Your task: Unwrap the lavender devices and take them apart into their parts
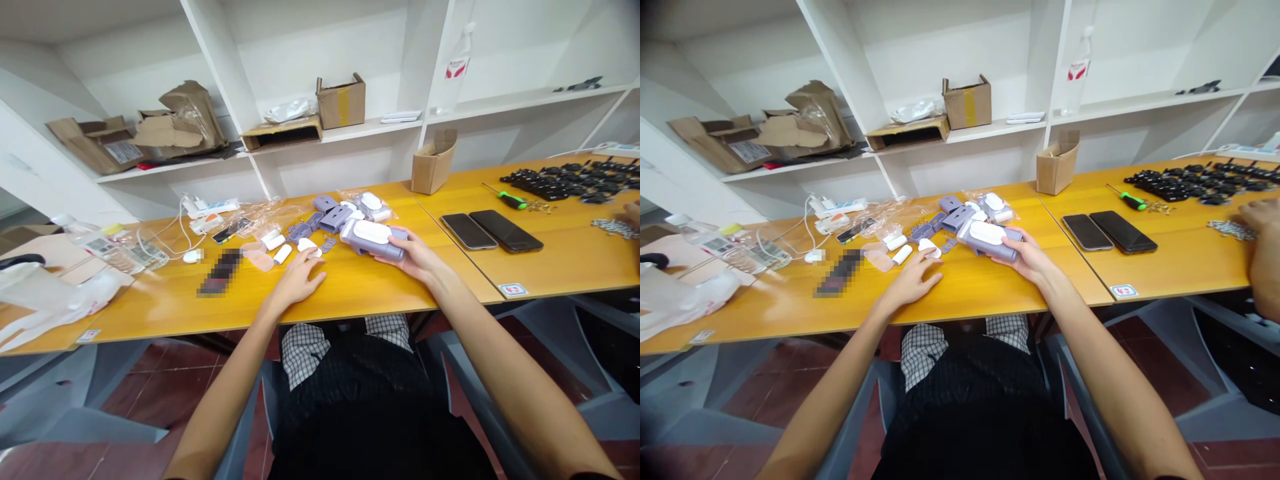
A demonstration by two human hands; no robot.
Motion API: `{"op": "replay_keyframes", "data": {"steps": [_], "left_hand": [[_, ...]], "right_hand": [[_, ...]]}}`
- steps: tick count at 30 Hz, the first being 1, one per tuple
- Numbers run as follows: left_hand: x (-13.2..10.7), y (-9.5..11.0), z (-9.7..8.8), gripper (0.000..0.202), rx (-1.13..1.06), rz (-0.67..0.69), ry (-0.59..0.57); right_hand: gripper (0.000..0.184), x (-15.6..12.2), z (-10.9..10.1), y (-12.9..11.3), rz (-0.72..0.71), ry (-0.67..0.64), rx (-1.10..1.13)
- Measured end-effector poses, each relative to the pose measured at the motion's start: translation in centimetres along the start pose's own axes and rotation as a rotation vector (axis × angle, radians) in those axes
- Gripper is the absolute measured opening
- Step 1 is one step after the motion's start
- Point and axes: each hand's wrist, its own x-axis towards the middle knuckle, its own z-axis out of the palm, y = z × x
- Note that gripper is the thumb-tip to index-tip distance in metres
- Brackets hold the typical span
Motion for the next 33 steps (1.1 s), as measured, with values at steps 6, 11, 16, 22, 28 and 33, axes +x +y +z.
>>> {"op": "replay_keyframes", "data": {"steps": [6, 11, 16, 22, 28, 33], "left_hand": [[0.0, 0.4, 0.5, 0.051, -0.022, -0.014, -0.03], [-1.1, 1.8, -1.0, 0.054, -0.221, 0.097, 0.09], [-2.0, 1.7, -1.3, 0.08, -0.352, 0.071, -0.028], [-2.1, 0.8, -0.5, 0.073, -0.415, -0.038, 0.003], [-3.1, -0.2, -0.6, 0.073, -0.496, -0.083, 0.034], [-3.7, -0.2, -0.5, 0.073, -0.435, -0.112, 0.018]], "right_hand": [[0.04, -1.2, 0.8, -0.9, 0.054, -0.071, -0.006], [0.041, -1.8, 2.8, 0.1, 0.122, -0.189, -0.137], [0.043, -1.5, 4.0, 2.0, 0.106, -0.162, -0.252], [0.036, -0.9, 3.9, 2.9, -0.216, -0.02, -0.716], [0.053, -2.3, 2.8, 3.2, -0.421, -0.219, -1.11], [0.071, -3.4, 1.6, 3.4, -0.487, -0.292, -1.346]]}}
